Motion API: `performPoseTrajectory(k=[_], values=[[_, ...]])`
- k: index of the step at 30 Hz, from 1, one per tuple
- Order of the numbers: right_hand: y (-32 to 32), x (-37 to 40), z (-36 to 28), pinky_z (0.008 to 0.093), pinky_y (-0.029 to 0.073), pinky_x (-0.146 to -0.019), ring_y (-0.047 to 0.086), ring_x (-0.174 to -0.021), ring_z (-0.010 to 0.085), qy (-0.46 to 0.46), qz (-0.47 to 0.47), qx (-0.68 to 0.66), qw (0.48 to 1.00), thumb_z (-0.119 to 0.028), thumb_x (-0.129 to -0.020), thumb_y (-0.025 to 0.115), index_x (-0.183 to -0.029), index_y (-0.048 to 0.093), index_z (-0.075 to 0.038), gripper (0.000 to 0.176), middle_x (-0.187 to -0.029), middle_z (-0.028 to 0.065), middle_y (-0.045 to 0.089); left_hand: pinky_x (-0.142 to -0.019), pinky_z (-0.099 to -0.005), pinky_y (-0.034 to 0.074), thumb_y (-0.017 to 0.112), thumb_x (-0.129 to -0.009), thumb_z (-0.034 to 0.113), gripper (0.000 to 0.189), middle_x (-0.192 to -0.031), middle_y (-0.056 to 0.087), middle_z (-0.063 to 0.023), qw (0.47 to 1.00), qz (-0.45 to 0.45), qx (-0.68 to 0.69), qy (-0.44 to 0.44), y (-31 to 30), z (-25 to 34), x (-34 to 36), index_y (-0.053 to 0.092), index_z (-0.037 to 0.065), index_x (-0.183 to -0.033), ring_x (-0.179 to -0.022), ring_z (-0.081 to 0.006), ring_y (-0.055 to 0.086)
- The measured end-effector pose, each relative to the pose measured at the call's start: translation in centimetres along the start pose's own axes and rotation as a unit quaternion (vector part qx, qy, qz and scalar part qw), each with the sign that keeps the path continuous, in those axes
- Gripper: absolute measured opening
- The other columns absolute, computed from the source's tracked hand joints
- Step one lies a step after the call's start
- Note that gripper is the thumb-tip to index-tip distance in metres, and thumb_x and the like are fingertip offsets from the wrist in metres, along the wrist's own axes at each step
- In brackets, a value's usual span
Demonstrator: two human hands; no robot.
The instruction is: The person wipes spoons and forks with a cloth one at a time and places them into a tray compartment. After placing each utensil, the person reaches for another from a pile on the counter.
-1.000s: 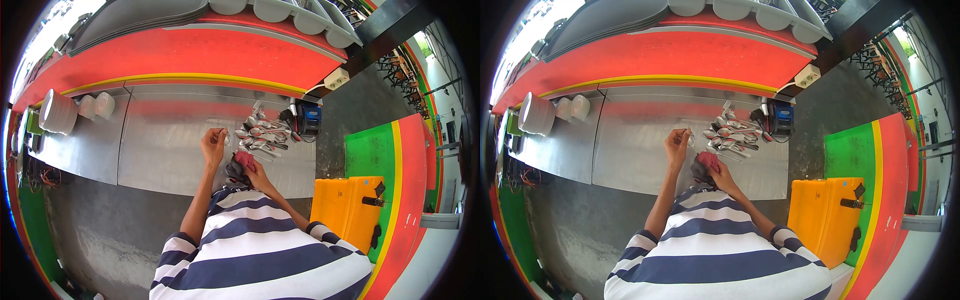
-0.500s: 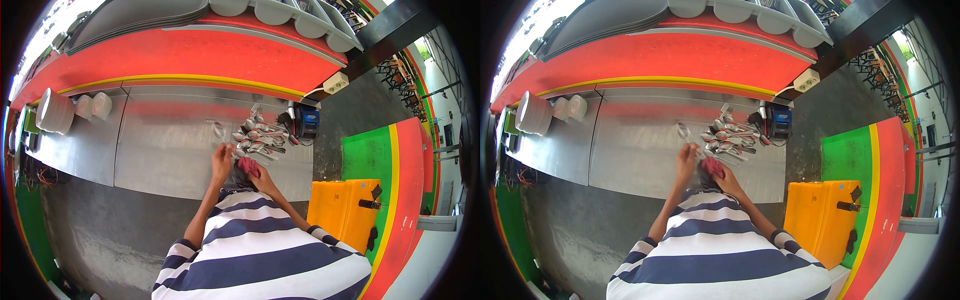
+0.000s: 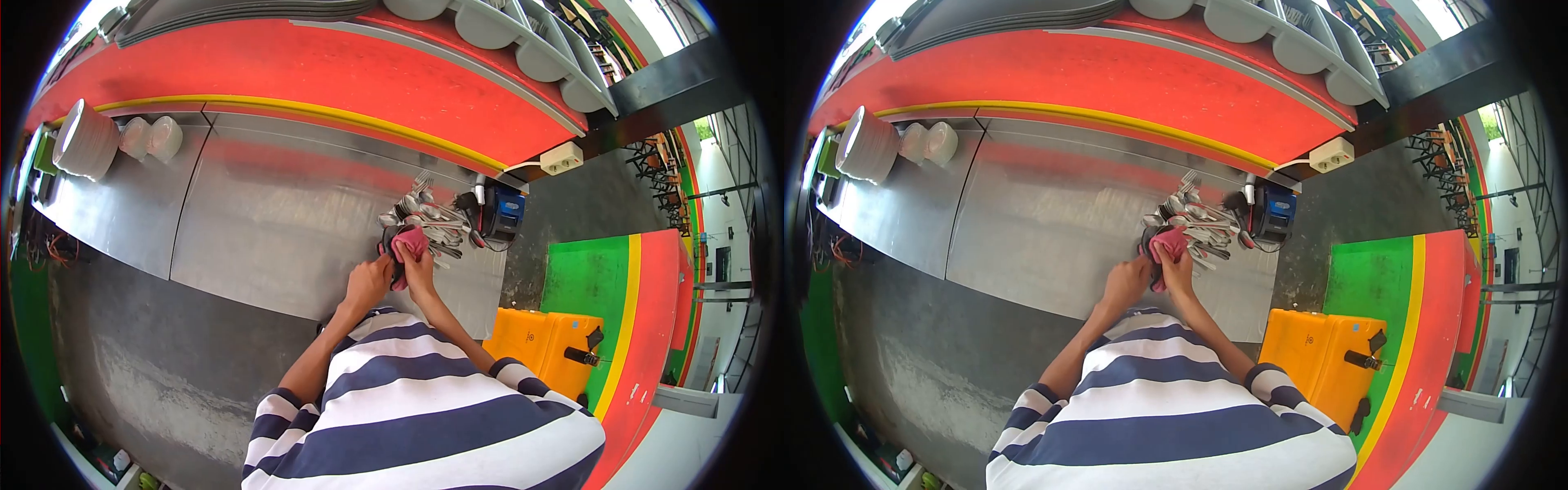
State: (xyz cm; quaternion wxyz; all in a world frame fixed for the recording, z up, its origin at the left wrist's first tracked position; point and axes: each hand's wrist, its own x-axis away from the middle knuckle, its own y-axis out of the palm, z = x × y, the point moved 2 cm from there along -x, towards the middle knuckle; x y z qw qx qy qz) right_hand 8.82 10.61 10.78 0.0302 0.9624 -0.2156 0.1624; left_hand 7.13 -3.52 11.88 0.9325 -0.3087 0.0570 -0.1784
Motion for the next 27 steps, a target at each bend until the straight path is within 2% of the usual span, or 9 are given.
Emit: performPoseTrajectory(k=[1, 7, 10, 11, 14, 17, 21, 24, 27], values=[[0.5, -0.2, -0.1, 0.0267, 0.048, -0.078, 0.062, -0.088, 0.0103, -0.003, 0.006, -0.02, 1.0, -0.019, -0.086, 0.075, -0.105, 0.064, -0.002, 0.027, -0.098, 0.0031, 0.068, -0.057, -0.0552, 0.049, 0.054, -0.093, 0.023, 0.02, -0.065, 0.062, -0.0231, 1.0, -0.002, 0.004, -0.002, -0.1, 0.0, 0.2, 0.058, 0.006, -0.084, -0.062, -0.0456, 0.061], [0.6, -0.7, 0.3, 0.0254, 0.048, -0.07, 0.061, -0.076, 0.0086, -0.053, 0.027, 0.002, 0.998, -0.013, -0.085, 0.074, -0.099, 0.067, -0.001, 0.02, -0.089, 0.0029, 0.069, -0.055, -0.0535, 0.048, 0.054, -0.095, 0.027, 0.026, -0.063, 0.061, -0.0224, 0.999, -0.031, -0.016, -0.003, -1.6, -0.4, 1.4, 0.059, 0.006, -0.082, -0.061, -0.0445, 0.061], [-0.6, -1.8, 1.1, 0.025, 0.048, -0.07, 0.06, -0.077, 0.0077, -0.122, 0.051, 0.081, 0.988, -0.012, -0.085, 0.074, -0.097, 0.067, -0.001, 0.018, -0.088, 0.0031, 0.068, -0.054, -0.0524, 0.049, 0.054, -0.096, 0.029, 0.029, -0.062, 0.061, -0.0208, 0.999, -0.043, -0.008, 0.002, -1.6, -0.9, 1.8, 0.06, 0.006, -0.08, -0.06, -0.0435, 0.062], [-0.8, -2.1, 1.4, 0.0259, 0.048, -0.07, 0.059, -0.075, 0.0079, -0.127, 0.07, 0.055, 0.988, -0.012, -0.084, 0.074, -0.094, 0.068, 0.0, 0.017, -0.085, 0.0025, 0.068, -0.054, -0.052, 0.049, 0.054, -0.096, 0.029, 0.029, -0.062, 0.062, -0.0201, 0.999, -0.048, -0.002, 0.003, -1.6, -1.0, 1.9, 0.061, 0.006, -0.079, -0.06, -0.043, 0.062], [-2.8, -2.7, 0.2, 0.0261, 0.047, -0.079, 0.06, -0.086, 0.0085, -0.087, 0.162, 0.055, 0.981, -0.016, -0.088, 0.072, -0.103, 0.067, -0.002, 0.021, -0.096, 0.0021, 0.068, -0.054, -0.0505, 0.049, 0.054, -0.096, 0.03, 0.03, -0.062, 0.062, -0.0174, 0.998, -0.059, 0.018, 0.01, -2.5, -0.4, 1.9, 0.063, 0.007, -0.079, -0.059, -0.0414, 0.062], [-5.6, -3.2, -1.2, 0.028, 0.048, -0.084, 0.061, -0.094, 0.0112, -0.098, 0.243, -0.108, 0.959, -0.023, -0.089, 0.071, -0.11, 0.064, -0.004, 0.029, -0.105, 0.003, 0.067, -0.054, -0.0488, 0.049, 0.055, -0.095, 0.03, 0.029, -0.062, 0.063, -0.0158, 0.998, -0.045, 0.042, 0.003, -3.7, 0.2, 2.3, 0.064, 0.007, -0.08, -0.059, -0.0397, 0.062], [-7.1, -1.2, -1.8, 0.0278, 0.048, -0.085, 0.06, -0.098, 0.0114, 0.0, 0.073, -0.235, 0.969, -0.028, -0.09, 0.071, -0.116, 0.059, -0.005, 0.037, -0.11, 0.0021, 0.064, -0.054, -0.0477, 0.048, 0.057, -0.094, 0.028, 0.026, -0.062, 0.063, -0.0164, 0.998, -0.033, 0.044, -0.04, -4.5, 0.2, 2.6, 0.064, 0.007, -0.081, -0.059, -0.0396, 0.062], [-4.2, 2.6, -1.6, 0.0274, 0.048, -0.086, 0.061, -0.097, 0.0118, 0.096, -0.03, -0.191, 0.976, -0.024, -0.09, 0.071, -0.115, 0.06, -0.004, 0.034, -0.109, 0.0022, 0.064, -0.055, -0.0485, 0.048, 0.059, -0.092, 0.026, 0.024, -0.063, 0.063, -0.0177, 0.996, -0.021, 0.071, -0.049, -4.7, 0.8, 2.6, 0.063, 0.005, -0.081, -0.06, -0.0408, 0.062], [-0.2, 5.8, 0.4, 0.0314, 0.051, -0.087, 0.064, -0.098, 0.0147, 0.061, -0.071, -0.12, 0.988, -0.016, -0.091, 0.069, -0.114, 0.06, -0.005, 0.028, -0.109, 0.0036, 0.066, -0.056, -0.0504, 0.049, 0.06, -0.09, 0.023, 0.021, -0.064, 0.063, -0.0202, 0.998, -0.024, 0.051, 0.008, -3.7, 0.5, 2.8, 0.063, 0.004, -0.081, -0.06, -0.0424, 0.062]])
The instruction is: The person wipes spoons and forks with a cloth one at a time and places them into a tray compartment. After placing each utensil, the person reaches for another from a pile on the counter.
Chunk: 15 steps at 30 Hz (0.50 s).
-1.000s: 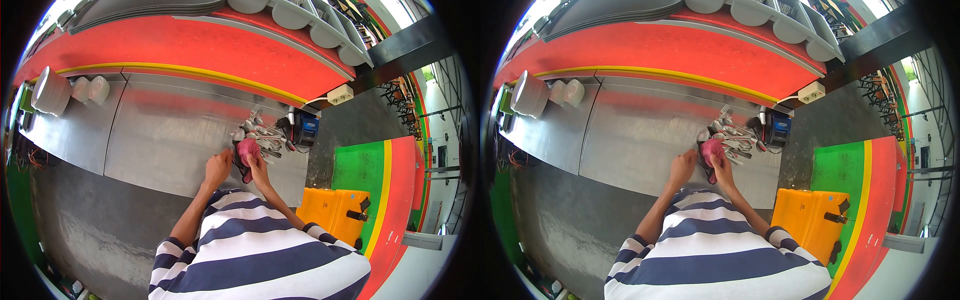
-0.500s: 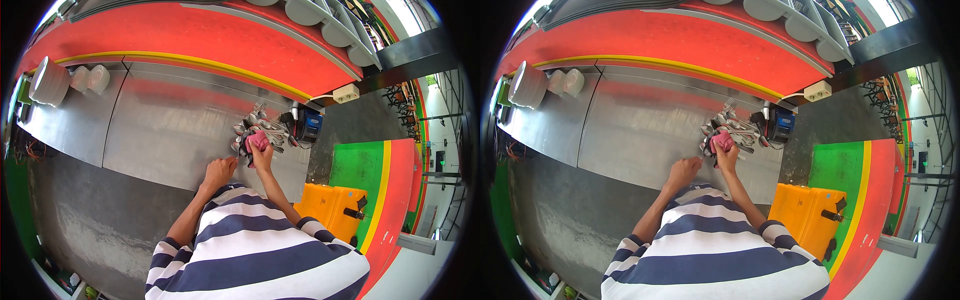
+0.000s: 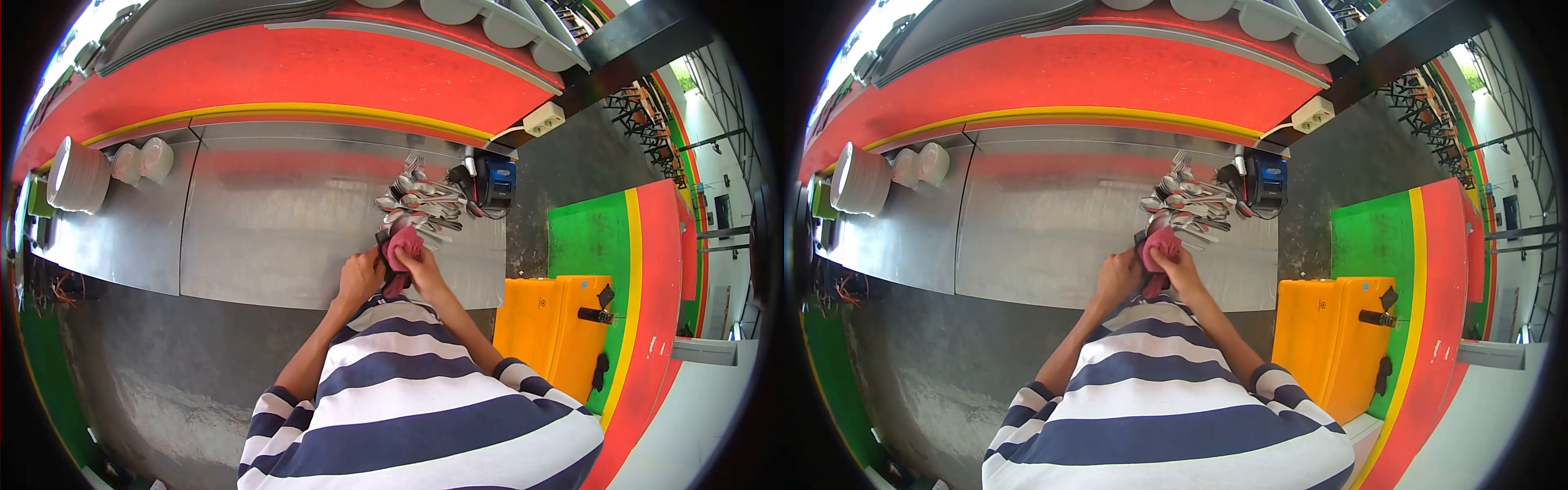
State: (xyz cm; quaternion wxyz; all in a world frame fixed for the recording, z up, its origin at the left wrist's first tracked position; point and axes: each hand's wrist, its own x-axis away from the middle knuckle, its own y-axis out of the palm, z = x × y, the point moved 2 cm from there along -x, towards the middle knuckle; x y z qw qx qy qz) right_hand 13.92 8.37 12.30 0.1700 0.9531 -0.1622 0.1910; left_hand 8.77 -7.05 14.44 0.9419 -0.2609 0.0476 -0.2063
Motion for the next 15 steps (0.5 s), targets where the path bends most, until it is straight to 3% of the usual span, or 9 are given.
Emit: performPoseTrajectory(k=[3, 11, 15], values=[[1.6, 1.0, 0.1, 0.0278, 0.049, -0.082, 0.064, -0.092, 0.013, 0.036, 0.052, -0.111, 0.992, -0.012, -0.086, 0.074, -0.109, 0.063, -0.003, 0.027, -0.103, 0.0043, 0.067, -0.057, -0.0518, 0.05, 0.06, -0.088, 0.022, 0.019, -0.064, 0.062, -0.0223, 0.996, -0.045, -0.069, 0.046, 0.2, -0.3, 0.9, 0.062, 0.004, -0.082, -0.061, -0.0434, 0.062], [0.7, 0.9, 0.4, 0.0264, 0.05, -0.078, 0.065, -0.089, 0.0123, -0.05, 0.085, -0.044, 0.994, -0.008, -0.086, 0.073, -0.107, 0.064, -0.003, 0.023, -0.1, 0.0036, 0.068, -0.056, -0.052, 0.048, 0.058, -0.091, 0.023, 0.018, -0.064, 0.061, -0.0205, 0.993, -0.041, -0.095, 0.059, -0.5, 1.6, 2.8, 0.063, 0.006, -0.086, -0.062, -0.0418, 0.062], [0.0, 0.2, -2.0, 0.0254, 0.047, -0.074, 0.062, -0.084, 0.0092, -0.079, 0.119, -0.044, 0.989, -0.011, -0.085, 0.074, -0.101, 0.066, -0.004, 0.019, -0.095, 0.0013, 0.067, -0.056, -0.0512, 0.049, 0.055, -0.094, 0.027, 0.023, -0.066, 0.063, -0.0213, 0.998, -0.05, -0.045, 0.014, -0.3, 2.4, 4.1, 0.061, 0.006, -0.087, -0.063, -0.0422, 0.063]])
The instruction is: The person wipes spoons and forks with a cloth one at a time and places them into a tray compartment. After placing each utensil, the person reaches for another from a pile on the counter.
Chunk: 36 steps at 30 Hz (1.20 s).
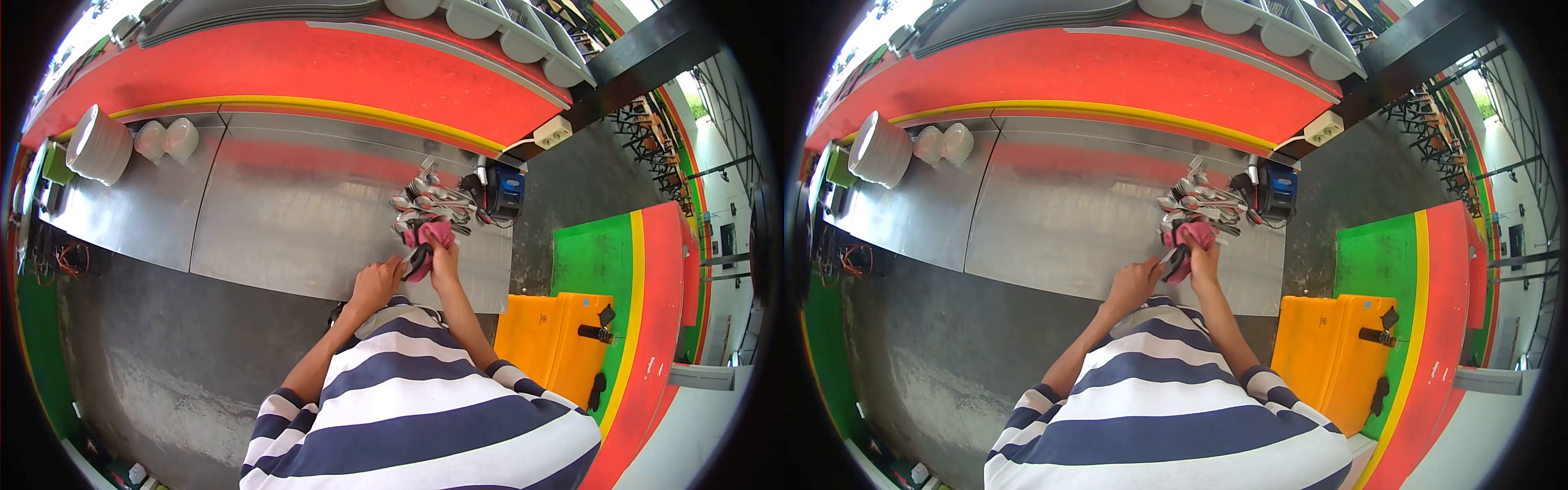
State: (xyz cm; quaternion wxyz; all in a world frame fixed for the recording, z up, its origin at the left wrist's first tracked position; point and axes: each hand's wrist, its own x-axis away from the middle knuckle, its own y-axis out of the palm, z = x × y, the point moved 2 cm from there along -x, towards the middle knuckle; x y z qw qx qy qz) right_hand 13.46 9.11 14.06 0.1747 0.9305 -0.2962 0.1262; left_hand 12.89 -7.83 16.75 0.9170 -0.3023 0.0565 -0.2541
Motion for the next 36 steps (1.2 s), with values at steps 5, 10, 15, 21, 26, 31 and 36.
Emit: performPoseTrajectory(k=[5, 10, 15, 21, 26, 31, 36], values=[[-0.3, -1.4, -1.9, 0.0251, 0.048, -0.073, 0.062, -0.083, 0.0091, -0.018, -0.026, 0.05, 0.998, -0.013, -0.086, 0.074, -0.102, 0.066, -0.002, 0.021, -0.095, 0.0012, 0.067, -0.055, -0.0425, 0.046, 0.051, -0.095, 0.013, 0.016, -0.061, 0.058, -0.019, 0.975, 0.004, 0.22, -0.016, 0.4, 0.2, 1.0, 0.063, 0.003, -0.092, -0.055, -0.0368, 0.06], [-0.6, -4.0, -1.9, 0.0257, 0.048, -0.076, 0.062, -0.086, 0.0095, -0.12, 0.05, 0.075, 0.989, -0.013, -0.086, 0.074, -0.105, 0.064, -0.002, 0.024, -0.098, 0.0019, 0.067, -0.051, -0.036, 0.042, 0.049, -0.095, 0.01, 0.017, -0.056, 0.053, -0.014, 0.973, -0.003, 0.223, -0.053, -0.2, -0.2, 1.5, 0.062, 0.0, -0.092, -0.048, -0.0233, 0.054], [-3.3, -4.9, -4.7, 0.0257, 0.048, -0.078, 0.061, -0.089, 0.0092, -0.217, 0.174, 0.011, 0.961, -0.015, -0.088, 0.072, -0.107, 0.063, -0.002, 0.025, -0.099, 0.0024, 0.066, -0.049, -0.0307, 0.039, 0.048, -0.098, 0.014, 0.022, -0.054, 0.053, -0.0069, 0.965, -0.008, 0.239, -0.112, -0.8, -0.4, 3.1, 0.062, -0.002, -0.091, -0.047, -0.0131, 0.049], [0.5, 4.7, -3.9, 0.0247, 0.047, -0.079, 0.06, -0.091, 0.0084, -0.015, -0.046, 0.007, 0.999, -0.022, -0.091, 0.069, -0.112, 0.061, -0.004, 0.028, -0.1, 0.0021, 0.065, -0.05, -0.0298, 0.04, 0.049, -0.099, 0.017, 0.024, -0.057, 0.056, -0.0065, 0.959, 0.026, 0.254, -0.126, -0.2, 0.2, 2.0, 0.061, -0.002, -0.09, -0.049, -0.0134, 0.05], [0.7, 6.5, 2.2, 0.0254, 0.048, -0.075, 0.061, -0.087, 0.0097, 0.059, -0.061, -0.003, 0.996, -0.023, -0.091, 0.07, -0.113, 0.061, -0.005, 0.03, -0.101, 0.0023, 0.065, -0.052, -0.0352, 0.043, 0.052, -0.097, 0.017, 0.023, -0.061, 0.058, -0.0145, 0.979, -0.019, 0.189, -0.068, 1.6, -1.5, 1.3, 0.061, -0.004, -0.091, -0.052, -0.0202, 0.054], [-0.2, 5.4, -1.7, 0.0293, 0.053, -0.077, 0.065, -0.088, 0.0139, 0.077, -0.002, -0.136, 0.988, -0.016, -0.091, 0.069, -0.114, 0.06, -0.003, 0.028, -0.102, 0.0041, 0.066, -0.055, -0.0388, 0.043, 0.053, -0.097, 0.019, 0.024, -0.062, 0.057, -0.0178, 0.971, -0.107, 0.205, -0.055, 1.5, 0.7, 1.7, 0.061, -0.003, -0.091, -0.054, -0.0256, 0.054], [-2.2, 2.4, 0.9, 0.0299, 0.054, -0.08, 0.066, -0.091, 0.0159, 0.052, 0.042, -0.164, 0.984, -0.012, -0.089, 0.07, -0.114, 0.06, -0.001, 0.03, -0.104, 0.0059, 0.067, -0.056, -0.0395, 0.044, 0.052, -0.098, 0.02, 0.025, -0.062, 0.056, -0.0182, 0.971, -0.138, 0.184, -0.064, 1.6, 1.2, 1.0, 0.061, -0.002, -0.092, -0.054, -0.0268, 0.053]])
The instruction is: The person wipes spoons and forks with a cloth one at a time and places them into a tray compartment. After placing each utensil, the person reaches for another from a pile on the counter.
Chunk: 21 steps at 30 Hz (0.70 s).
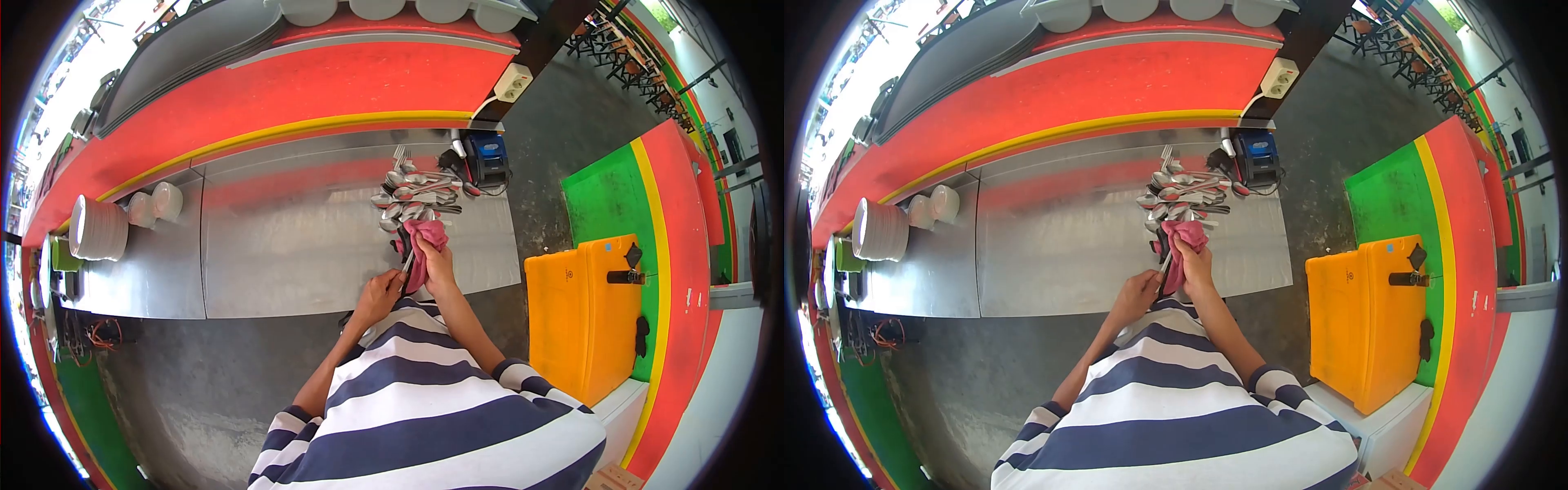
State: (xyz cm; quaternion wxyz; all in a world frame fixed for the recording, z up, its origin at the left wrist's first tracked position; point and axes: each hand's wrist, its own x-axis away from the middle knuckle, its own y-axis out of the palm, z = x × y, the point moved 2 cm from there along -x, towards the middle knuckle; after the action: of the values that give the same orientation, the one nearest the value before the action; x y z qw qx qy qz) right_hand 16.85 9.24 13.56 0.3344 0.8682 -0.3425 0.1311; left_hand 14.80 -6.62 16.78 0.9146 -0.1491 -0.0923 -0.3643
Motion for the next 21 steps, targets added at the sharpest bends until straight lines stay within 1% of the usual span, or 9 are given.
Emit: performPoseTrajectory(k=[2, 5, 8, 11, 14, 17, 20, 21], values=[[-0.3, -0.9, 0.4, 0.0297, 0.055, -0.078, 0.067, -0.088, 0.0166, -0.019, 0.006, 0.003, 1.0, -0.011, -0.089, 0.068, -0.116, 0.059, -0.001, 0.03, -0.105, 0.0064, 0.067, -0.056, -0.0393, 0.044, 0.052, -0.099, 0.02, 0.026, -0.062, 0.056, -0.018, 1.0, -0.004, -0.005, 0.003, -0.3, 0.3, -0.3, 0.061, -0.002, -0.092, -0.054, -0.0271, 0.053], [0.9, -1.0, -0.4, 0.0292, 0.054, -0.078, 0.067, -0.088, 0.0165, -0.03, 0.021, -0.013, 0.999, -0.009, -0.087, 0.07, -0.113, 0.061, -0.001, 0.029, -0.104, 0.0072, 0.067, -0.052, -0.0297, 0.038, 0.048, -0.102, 0.029, 0.034, -0.06, 0.049, -0.0015, 1.0, 0.004, -0.008, 0.017, -0.3, -0.3, -0.9, 0.061, -0.001, -0.094, -0.055, -0.0107, 0.045], [0.4, -2.6, -0.4, 0.0283, 0.053, -0.079, 0.066, -0.089, 0.015, -0.095, 0.045, 0.049, 0.993, -0.005, -0.084, 0.072, -0.108, 0.063, 0.0, 0.026, -0.101, 0.0063, 0.067, -0.055, -0.0361, 0.044, 0.05, -0.1, 0.022, 0.028, -0.061, 0.055, -0.0122, 1.0, 0.006, 0.026, -0.011, -0.5, 0.4, -1.3, 0.061, -0.002, -0.091, -0.054, -0.0196, 0.054], [0.1, -4.1, -2.0, 0.0268, 0.052, -0.079, 0.065, -0.088, 0.0128, -0.205, 0.046, 0.095, 0.973, -0.002, -0.083, 0.073, -0.104, 0.065, 0.001, 0.023, -0.099, 0.0058, 0.068, -0.055, -0.0349, 0.044, 0.05, -0.1, 0.023, 0.028, -0.061, 0.055, -0.0099, 0.999, -0.031, 0.009, -0.038, -0.9, 0.4, -1.6, 0.061, -0.001, -0.09, -0.055, -0.016, 0.052], [0.7, -5.0, -3.9, 0.0262, 0.052, -0.078, 0.065, -0.086, 0.0114, -0.275, 0.028, 0.174, 0.945, 0.0, -0.083, 0.072, -0.104, 0.065, 0.003, 0.022, -0.097, 0.0057, 0.069, -0.055, -0.0361, 0.044, 0.05, -0.1, 0.021, 0.025, -0.062, 0.055, -0.0126, 0.998, -0.034, 0.017, -0.043, -1.1, 0.4, -2.6, 0.06, 0.0, -0.093, -0.054, -0.022, 0.054], [0.9, -6.3, -4.0, 0.0253, 0.051, -0.077, 0.065, -0.084, 0.011, -0.312, 0.046, 0.234, 0.92, -0.001, -0.082, 0.071, -0.104, 0.065, 0.004, 0.023, -0.096, 0.0057, 0.07, -0.053, -0.0342, 0.042, 0.048, -0.101, 0.023, 0.026, -0.059, 0.05, -0.009, 0.995, 0.059, -0.019, 0.077, -0.7, 0.0, -3.4, 0.058, 0.0, -0.098, -0.052, -0.0201, 0.051], [2.3, -5.8, -4.6, 0.0256, 0.05, -0.075, 0.063, -0.083, 0.0094, -0.335, 0.05, 0.254, 0.906, 0.0, -0.081, 0.072, -0.101, 0.064, 0.004, 0.022, -0.092, 0.0042, 0.069, -0.055, -0.0387, 0.044, 0.05, -0.1, 0.018, 0.019, -0.062, 0.054, -0.0172, 0.979, 0.075, -0.151, 0.113, -0.9, 1.9, -3.5, 0.056, 0.0, -0.103, -0.055, -0.0304, 0.056], [2.4, -6.0, -4.3, 0.0247, 0.049, -0.075, 0.062, -0.082, 0.0087, -0.328, 0.05, 0.261, 0.907, -0.002, -0.082, 0.073, -0.102, 0.064, 0.003, 0.023, -0.093, 0.004, 0.068, -0.055, -0.0397, 0.043, 0.05, -0.099, 0.017, 0.018, -0.063, 0.055, -0.0185, 0.976, 0.077, -0.176, 0.102, -0.7, 1.6, -3.6, 0.056, 0.0, -0.104, -0.056, -0.0326, 0.056]])
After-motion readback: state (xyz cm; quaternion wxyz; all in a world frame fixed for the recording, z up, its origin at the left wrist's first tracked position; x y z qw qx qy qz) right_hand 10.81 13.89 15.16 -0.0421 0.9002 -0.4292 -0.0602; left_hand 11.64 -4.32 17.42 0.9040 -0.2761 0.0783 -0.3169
